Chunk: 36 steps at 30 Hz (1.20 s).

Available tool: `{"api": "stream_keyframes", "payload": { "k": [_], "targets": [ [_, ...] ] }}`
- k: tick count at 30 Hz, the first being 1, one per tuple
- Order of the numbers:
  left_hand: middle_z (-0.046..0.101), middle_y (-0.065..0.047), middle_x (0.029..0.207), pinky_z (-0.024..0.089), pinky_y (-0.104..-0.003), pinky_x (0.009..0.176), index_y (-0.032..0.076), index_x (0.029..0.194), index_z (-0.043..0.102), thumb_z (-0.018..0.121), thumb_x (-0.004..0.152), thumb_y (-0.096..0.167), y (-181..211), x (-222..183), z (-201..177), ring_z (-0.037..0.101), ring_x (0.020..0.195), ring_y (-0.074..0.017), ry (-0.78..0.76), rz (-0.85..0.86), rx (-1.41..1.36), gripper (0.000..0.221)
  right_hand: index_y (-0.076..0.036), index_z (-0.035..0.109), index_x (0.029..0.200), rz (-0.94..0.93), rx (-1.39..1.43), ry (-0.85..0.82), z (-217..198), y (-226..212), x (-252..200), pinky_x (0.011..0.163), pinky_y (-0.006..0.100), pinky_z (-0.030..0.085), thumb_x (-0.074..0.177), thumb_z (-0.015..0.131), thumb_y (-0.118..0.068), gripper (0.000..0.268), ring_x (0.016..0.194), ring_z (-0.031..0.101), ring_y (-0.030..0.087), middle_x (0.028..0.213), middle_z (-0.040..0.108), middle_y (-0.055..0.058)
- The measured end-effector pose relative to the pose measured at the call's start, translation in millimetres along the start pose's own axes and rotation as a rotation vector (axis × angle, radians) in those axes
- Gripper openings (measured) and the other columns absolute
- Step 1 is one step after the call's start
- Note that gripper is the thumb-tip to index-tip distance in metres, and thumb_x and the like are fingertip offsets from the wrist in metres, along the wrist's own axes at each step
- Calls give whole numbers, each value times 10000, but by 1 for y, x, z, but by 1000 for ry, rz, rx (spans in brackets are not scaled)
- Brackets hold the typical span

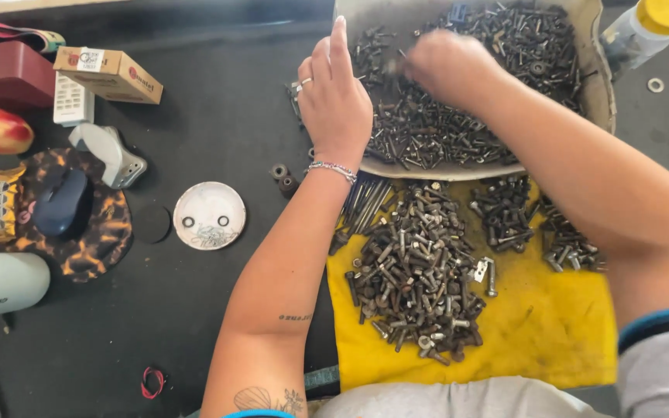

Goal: Sorting a large collection of mixed screws, bolts, and fasteners on a workbench into different groups.

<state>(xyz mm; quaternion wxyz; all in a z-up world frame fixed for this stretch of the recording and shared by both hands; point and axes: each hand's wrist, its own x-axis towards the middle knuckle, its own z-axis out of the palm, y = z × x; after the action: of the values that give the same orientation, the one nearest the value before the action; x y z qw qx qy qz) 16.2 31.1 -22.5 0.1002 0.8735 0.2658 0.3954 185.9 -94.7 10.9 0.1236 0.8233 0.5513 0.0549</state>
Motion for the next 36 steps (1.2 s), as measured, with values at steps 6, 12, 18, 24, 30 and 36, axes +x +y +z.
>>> {"api": "stream_keyframes", "payload": {
  "k": [6, 12, 18, 24, 30, 36],
  "targets": [
    [594, -72, 1356, 602, -407, 732, 190, 1569, 313, 547, 971, -22, 1, 0, -3, 613, 1189, -348, -9, 17, 1, 676, -396, 633, 1396, 115, 55, -621, -154, -50, -65, 453, 215, 462, 1045, 585, -84, 473, 937, 721, 133, 1306, 717, -92],
    [589, -74, 1361, 602, -396, 727, 195, 1567, 326, 571, 979, 19, 0, -2, -1, 603, 1182, -332, -15, 23, 31, 661, -173, 788, 1134, 331, -50, 285, 48, 135, -35, 593, 514, 596, 1151, 637, -279, 185, 767, 726, 400, 904, 759, 118],
    [593, -85, 1365, 609, -409, 753, 192, 1564, 322, 574, 994, 14, 1, -2, -2, 609, 1188, -341, -5, 35, 19, 648, -94, 766, 1055, 152, -37, 352, 94, 133, -22, 787, 452, 565, 1090, 662, -243, 185, 903, 700, 332, 957, 745, 128],
    [582, -76, 1363, 604, -388, 744, 187, 1571, 314, 571, 983, -10, 0, -3, -4, 615, 1195, -338, -10, 44, 11, 671, -141, 703, 1247, 90, 136, -244, -32, 15, -81, 697, 311, 636, 1115, 550, -279, 245, 804, 646, 200, 917, 694, 60],
    [578, -96, 1394, 606, -425, 818, 193, 1575, 305, 545, 1044, 10, 0, -2, -5, 602, 1233, -347, 3, 60, -24, 610, -187, 762, 1311, 108, 49, 110, -23, 87, -84, 757, 461, 612, 1122, 579, -163, 264, 909, 702, 299, 1035, 755, 104],
    [591, -94, 1345, 609, -413, 779, 175, 1543, 350, 560, 988, -6, 0, 0, -3, 614, 1184, -353, -1, 65, -22, 621, -223, 798, 1186, 293, -19, 292, 66, 123, 0, 515, 526, 576, 1178, 611, -463, 305, 745, 731, 417, 947, 777, 127]
  ]
}}
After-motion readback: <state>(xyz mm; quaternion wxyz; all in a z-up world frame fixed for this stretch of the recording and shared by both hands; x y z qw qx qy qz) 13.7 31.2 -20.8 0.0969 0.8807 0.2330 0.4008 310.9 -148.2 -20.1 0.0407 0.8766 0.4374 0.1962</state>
